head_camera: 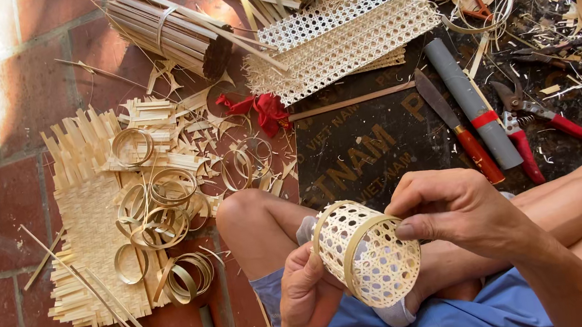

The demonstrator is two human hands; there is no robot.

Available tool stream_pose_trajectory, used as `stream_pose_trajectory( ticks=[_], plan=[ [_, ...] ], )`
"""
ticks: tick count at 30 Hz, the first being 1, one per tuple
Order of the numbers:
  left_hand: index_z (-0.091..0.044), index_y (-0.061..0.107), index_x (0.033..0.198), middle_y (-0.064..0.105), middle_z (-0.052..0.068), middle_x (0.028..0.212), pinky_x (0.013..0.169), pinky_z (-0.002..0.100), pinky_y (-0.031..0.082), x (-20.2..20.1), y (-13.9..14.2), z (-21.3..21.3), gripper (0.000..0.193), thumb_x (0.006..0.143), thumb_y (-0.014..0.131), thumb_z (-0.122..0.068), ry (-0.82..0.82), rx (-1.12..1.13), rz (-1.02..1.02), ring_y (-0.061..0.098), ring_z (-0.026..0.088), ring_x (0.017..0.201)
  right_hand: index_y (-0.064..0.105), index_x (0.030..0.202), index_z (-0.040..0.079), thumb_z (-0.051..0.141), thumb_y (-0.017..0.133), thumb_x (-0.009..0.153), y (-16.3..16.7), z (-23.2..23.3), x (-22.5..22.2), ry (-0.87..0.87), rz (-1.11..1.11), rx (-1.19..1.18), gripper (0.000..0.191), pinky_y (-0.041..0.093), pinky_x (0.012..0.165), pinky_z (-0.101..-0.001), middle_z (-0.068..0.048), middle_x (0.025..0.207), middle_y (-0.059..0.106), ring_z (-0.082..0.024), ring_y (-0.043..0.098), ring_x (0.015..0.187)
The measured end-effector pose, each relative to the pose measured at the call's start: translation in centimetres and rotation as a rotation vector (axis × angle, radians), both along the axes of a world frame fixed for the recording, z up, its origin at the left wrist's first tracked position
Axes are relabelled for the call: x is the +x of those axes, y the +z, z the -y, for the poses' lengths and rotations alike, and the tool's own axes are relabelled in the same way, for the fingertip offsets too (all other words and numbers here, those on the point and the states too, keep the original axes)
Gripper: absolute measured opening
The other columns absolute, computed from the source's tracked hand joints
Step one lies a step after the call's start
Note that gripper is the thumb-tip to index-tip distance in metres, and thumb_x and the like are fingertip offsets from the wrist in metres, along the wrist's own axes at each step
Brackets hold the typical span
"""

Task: The person sits cross-legged on the floor weaving thin bamboo strips around a cylindrical frame to form a perforated basket body. They bend and tuck strips by hand, cut a strip with pliers, and press the woven rim into place on the basket.

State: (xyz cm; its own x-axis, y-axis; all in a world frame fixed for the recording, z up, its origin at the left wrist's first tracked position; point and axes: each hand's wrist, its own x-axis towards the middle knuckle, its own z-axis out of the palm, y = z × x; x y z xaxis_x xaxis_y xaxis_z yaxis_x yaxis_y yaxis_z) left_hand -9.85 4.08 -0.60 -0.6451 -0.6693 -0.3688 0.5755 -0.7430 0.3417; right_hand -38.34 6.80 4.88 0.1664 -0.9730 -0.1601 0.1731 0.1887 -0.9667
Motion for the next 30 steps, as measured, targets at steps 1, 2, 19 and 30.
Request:
stream_pose_trajectory(
  ticks=[1,2,19,30],
  plan=[
    [0.01,0.067,0.114,0.076,0.017,0.102,0.074,0.038,0.059,0.0,0.5,0.2,0.035,0.097,0.07,-0.02,-0.007,-0.083,0.041,0.074,0.024,0.085,0.078,0.1,-0.007,-0.005,0.078,0.081,0.2,0.1,-0.2,-0.001,-0.053,-0.012,0.019,0.056,0.077,-0.029,-0.011,0.097,0.071,-0.017,0.069,0.091],
    [0.012,0.067,0.114,0.076,0.018,0.103,0.077,0.038,0.059,0.0,1.1,0.5,0.03,0.103,0.07,-0.016,-0.013,-0.169,0.08,0.073,0.023,0.087,0.078,0.1,-0.006,-0.005,0.078,0.08,0.5,0.4,-0.5,-0.002,-0.107,-0.029,0.021,0.057,0.078,-0.0287,-0.011,0.098,0.072,-0.017,0.07,0.091],
    [-0.002,0.062,0.1,0.064,0.007,0.091,0.074,0.038,0.047,0.9,8.7,2.3,0.013,0.093,0.064,-0.012,-0.453,-1.984,0.939,0.064,0.023,0.089,0.051,0.139,-0.001,0.012,0.066,0.085,-0.5,-1.1,7.0,0.322,-0.825,-0.801,0.058,0.032,0.109,-0.0643,-0.007,0.107,0.071,-0.021,0.07,0.104],
    [-0.003,0.067,0.094,0.069,0.014,0.086,0.072,0.045,0.054,2.6,8.0,3.7,0.015,0.087,0.074,-0.015,-0.681,-1.587,0.675,0.068,0.035,0.082,0.041,0.153,0.004,0.009,0.078,0.082,-1.3,-1.5,6.5,0.587,-0.494,-0.51,0.08,0.027,0.111,-0.0647,-0.002,0.093,0.069,-0.023,0.072,0.092]
  ],
)
